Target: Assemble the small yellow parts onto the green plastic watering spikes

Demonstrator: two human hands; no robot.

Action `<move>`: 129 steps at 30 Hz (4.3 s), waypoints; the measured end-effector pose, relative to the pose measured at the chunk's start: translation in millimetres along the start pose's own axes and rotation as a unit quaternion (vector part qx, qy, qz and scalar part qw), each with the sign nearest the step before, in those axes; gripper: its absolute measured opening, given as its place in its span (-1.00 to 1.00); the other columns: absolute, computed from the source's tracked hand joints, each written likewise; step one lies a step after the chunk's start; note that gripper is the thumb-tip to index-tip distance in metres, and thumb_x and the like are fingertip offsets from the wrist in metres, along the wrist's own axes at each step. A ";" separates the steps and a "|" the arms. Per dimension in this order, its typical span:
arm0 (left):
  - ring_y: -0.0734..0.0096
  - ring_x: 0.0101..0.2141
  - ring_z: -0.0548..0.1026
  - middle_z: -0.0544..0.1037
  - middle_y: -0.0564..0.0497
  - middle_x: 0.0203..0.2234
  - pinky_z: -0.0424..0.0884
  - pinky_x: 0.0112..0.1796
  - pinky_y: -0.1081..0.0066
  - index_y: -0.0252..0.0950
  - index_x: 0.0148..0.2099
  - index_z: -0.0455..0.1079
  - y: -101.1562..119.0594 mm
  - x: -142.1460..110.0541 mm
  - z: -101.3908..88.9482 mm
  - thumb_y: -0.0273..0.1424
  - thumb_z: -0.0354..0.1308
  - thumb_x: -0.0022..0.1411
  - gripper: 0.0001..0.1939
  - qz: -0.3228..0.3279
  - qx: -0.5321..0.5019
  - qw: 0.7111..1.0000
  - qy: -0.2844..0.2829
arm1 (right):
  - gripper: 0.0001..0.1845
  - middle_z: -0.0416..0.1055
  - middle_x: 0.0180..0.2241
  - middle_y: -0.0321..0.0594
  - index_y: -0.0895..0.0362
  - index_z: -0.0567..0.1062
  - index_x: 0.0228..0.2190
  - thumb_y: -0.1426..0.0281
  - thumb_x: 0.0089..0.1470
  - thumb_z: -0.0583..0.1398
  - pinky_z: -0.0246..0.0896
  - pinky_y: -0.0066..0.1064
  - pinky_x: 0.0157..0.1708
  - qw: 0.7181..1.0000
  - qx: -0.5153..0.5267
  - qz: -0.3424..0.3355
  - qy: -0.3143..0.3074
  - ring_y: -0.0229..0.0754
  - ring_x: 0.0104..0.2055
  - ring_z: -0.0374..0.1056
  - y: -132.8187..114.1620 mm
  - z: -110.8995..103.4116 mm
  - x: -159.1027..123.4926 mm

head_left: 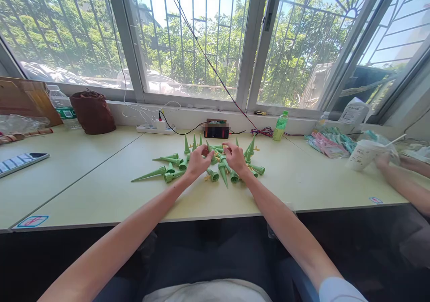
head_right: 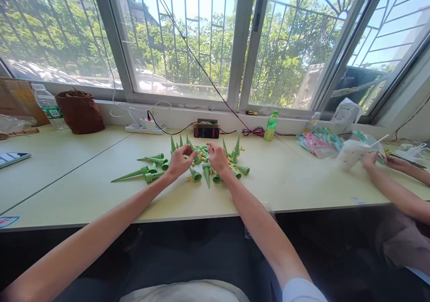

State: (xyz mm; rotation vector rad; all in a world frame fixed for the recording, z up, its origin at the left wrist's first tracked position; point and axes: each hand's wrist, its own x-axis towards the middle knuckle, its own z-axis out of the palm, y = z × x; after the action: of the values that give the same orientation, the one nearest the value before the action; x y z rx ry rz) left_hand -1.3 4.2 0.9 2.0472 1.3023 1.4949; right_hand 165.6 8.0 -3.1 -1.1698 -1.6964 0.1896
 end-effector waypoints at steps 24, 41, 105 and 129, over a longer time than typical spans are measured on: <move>0.52 -0.62 0.39 0.44 0.04 -0.51 0.39 -0.64 0.44 -0.30 -0.32 0.28 -3.6 0.4 5.2 -0.26 0.27 0.03 -0.72 -0.151 -0.263 0.950 -0.068 | -0.85 0.49 -0.42 -0.21 0.10 0.36 -0.34 0.29 0.18 0.07 0.24 -0.40 -0.32 0.999 0.031 0.033 0.004 -0.20 -0.40 0.41 -4.1 1.4 -0.3; 0.51 -0.65 0.38 0.42 0.07 -0.56 0.38 -0.64 0.42 -0.29 -0.35 0.28 -2.5 -0.6 5.3 -0.19 0.31 0.01 -0.66 -0.147 -0.275 0.947 -0.075 | -0.83 0.49 -0.44 -0.24 0.11 0.45 -0.31 0.31 0.14 0.10 0.26 -0.41 -0.33 1.000 0.027 0.012 -0.003 -0.21 -0.39 0.41 -5.3 2.4 -1.0; 0.43 -0.49 0.45 0.49 0.01 -0.45 0.31 -0.53 0.47 -0.26 -0.31 0.30 -2.2 1.2 3.6 -0.27 0.15 0.14 -0.84 -0.043 -0.151 0.988 -0.004 | -0.77 0.41 -0.54 -0.27 0.14 0.45 -0.43 0.27 0.16 0.12 0.08 -0.44 -0.42 0.995 0.026 -0.037 -0.086 -0.26 -0.49 0.25 -4.2 8.6 -2.6; 0.51 -0.56 0.40 0.48 0.03 -0.42 0.29 -0.57 0.49 -0.26 -0.26 0.30 -4.3 0.8 3.4 -0.25 0.10 0.17 -0.82 -0.048 -0.148 0.987 -0.034 | -0.55 0.26 -0.65 -0.32 0.14 0.32 -0.63 0.18 0.21 0.04 -0.07 -0.43 -0.48 0.994 -0.018 -0.052 -0.096 -0.31 -0.55 0.07 -2.6 10.4 -2.4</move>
State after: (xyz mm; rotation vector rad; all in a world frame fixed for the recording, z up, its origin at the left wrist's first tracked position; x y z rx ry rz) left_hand -0.4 8.1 -3.0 1.8042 1.0643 1.4626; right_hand 155.8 8.8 -7.9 -1.1145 -1.9318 0.2129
